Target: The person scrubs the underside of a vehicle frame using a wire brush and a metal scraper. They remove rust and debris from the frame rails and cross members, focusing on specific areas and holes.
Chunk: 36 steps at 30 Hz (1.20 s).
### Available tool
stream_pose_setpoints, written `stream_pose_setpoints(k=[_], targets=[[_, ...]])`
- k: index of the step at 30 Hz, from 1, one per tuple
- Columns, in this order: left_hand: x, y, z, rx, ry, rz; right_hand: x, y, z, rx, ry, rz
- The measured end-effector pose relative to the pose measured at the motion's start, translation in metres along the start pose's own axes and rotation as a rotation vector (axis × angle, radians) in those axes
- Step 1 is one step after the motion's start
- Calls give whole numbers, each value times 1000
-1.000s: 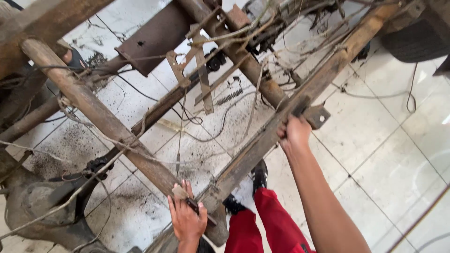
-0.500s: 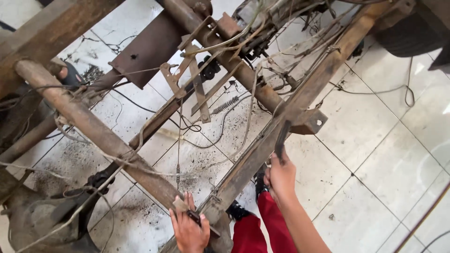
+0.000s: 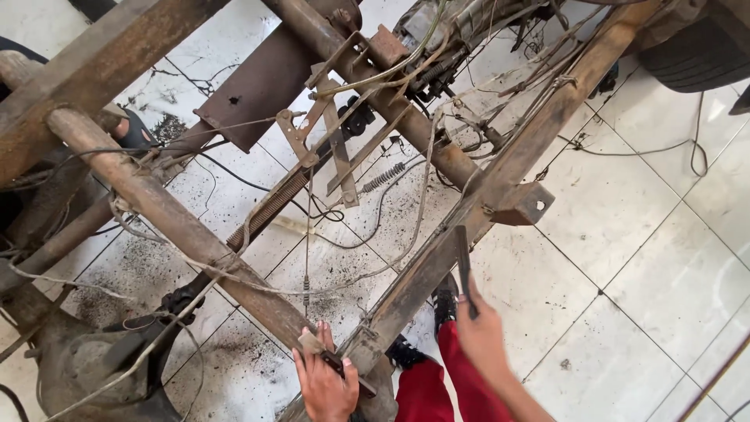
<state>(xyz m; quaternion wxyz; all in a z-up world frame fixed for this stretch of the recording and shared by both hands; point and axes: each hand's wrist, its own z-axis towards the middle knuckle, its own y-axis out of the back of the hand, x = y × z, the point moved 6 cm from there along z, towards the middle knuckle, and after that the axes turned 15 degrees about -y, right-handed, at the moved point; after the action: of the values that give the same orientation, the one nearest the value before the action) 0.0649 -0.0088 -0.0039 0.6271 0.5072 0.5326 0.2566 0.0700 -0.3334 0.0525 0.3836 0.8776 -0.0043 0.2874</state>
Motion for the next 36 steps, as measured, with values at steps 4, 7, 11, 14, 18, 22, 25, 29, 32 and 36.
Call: stream_pose_setpoints(k=[4,7,11,14,18,22,25,29,32,36], targets=[[-2,4,-1,8,-6,23,36,44,43,42,-98,-567],[-8,7,5,25,-7,14,18,40,44,-17,-145,-614],[-1,8,0,134,104,25,32,-10,-35,218,384,-697],[7,-7,-9,130,93,-15,51,-20,-34,393,266,-810],[11,-1,-14,-106,141,-279,68,1,-5,139,354,-743],[27,19,-48,-334,302,-442,90,-8,-43,193,396,-798],[46,41,-73,-506,416,-308,104,-51,-93,465,615,-842],[49,43,-75,-521,448,-282,121,-128,-137,757,1004,-1025],[50,39,-74,-526,432,-229,145,-186,-142,772,1195,-1247],[58,-4,-89,-337,586,-153,207,-252,-153,524,1459,-1257]])
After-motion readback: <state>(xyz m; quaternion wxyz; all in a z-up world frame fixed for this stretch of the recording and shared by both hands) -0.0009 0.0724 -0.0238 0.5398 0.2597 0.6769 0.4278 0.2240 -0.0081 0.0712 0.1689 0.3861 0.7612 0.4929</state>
